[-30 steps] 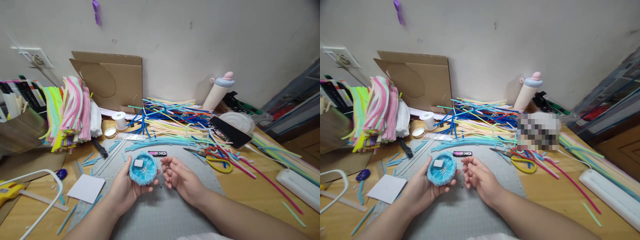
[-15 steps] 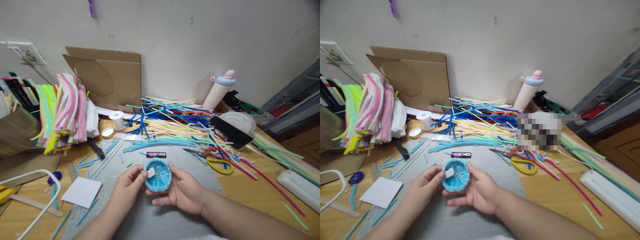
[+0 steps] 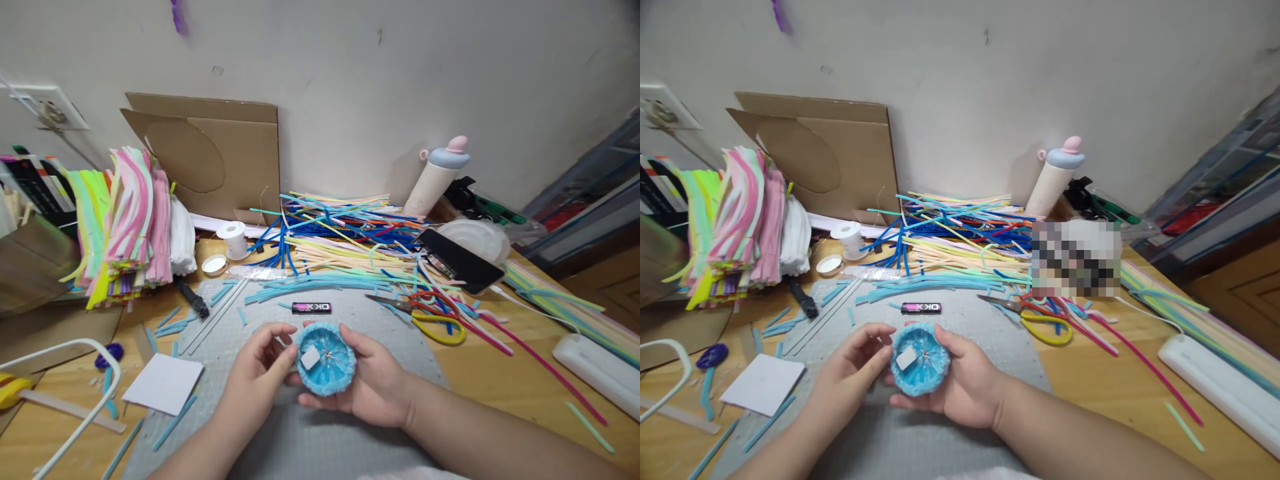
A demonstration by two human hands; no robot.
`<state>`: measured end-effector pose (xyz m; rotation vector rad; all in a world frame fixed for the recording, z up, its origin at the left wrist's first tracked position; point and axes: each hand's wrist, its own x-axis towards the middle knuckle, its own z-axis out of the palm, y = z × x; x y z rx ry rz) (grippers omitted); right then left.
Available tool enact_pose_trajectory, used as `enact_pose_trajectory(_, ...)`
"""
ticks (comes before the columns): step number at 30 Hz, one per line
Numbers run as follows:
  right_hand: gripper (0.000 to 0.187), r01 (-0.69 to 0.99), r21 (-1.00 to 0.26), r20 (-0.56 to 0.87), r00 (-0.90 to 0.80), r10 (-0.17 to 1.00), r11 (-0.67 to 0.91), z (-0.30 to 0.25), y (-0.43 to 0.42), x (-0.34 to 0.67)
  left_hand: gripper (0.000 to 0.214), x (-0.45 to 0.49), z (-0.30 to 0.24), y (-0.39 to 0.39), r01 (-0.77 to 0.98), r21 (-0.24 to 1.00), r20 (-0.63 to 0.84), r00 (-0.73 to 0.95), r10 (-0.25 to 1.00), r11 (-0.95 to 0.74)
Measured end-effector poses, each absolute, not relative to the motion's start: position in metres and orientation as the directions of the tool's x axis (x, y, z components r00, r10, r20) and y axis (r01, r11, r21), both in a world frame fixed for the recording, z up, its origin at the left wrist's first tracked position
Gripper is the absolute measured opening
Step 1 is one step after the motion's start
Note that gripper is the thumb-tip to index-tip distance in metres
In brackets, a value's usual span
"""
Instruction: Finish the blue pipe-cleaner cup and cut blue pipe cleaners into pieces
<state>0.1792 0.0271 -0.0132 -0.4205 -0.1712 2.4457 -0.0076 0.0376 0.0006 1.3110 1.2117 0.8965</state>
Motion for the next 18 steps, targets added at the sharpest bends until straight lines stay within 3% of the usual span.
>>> enact_pose_trajectory(3, 0.041, -0.643, -0.178, -0.227, -0.71, 0.666, -0.745, -0.0125, 0.0266, 0.1786, 0.021, -0.0083, 0.0047, 0.0343, 0.355, 0.922, 0.067, 0.243, 0.968, -0.153)
enact_pose_trajectory(5, 0.044, -0.675, -0.17, -0.219, -0.684, 0.696, -0.718, -0.0124, 0.0262, 0.1772, 0.025, -0.0088, 0.0051, 0.0325, 0.397, 0.887, 0.125, 0.285, 0.95, -0.235)
enact_pose_trajectory(11, 0.052, -0.701, -0.219, -0.193, -0.651, 0.734, -0.679, -0.0143, 0.0223, 0.1738, 0.02, -0.0085, 0.0014, 0.0319, 0.462, 0.835, 0.11, 0.394, 0.913, -0.3)
enact_pose_trajectory(18, 0.052, -0.661, -0.288, -0.21, -0.662, 0.719, -0.693, -0.014, 0.0189, 0.1735, 0.015, -0.0093, -0.0021, 0.0309, 0.583, 0.736, 0.128, 0.378, 0.917, -0.343)
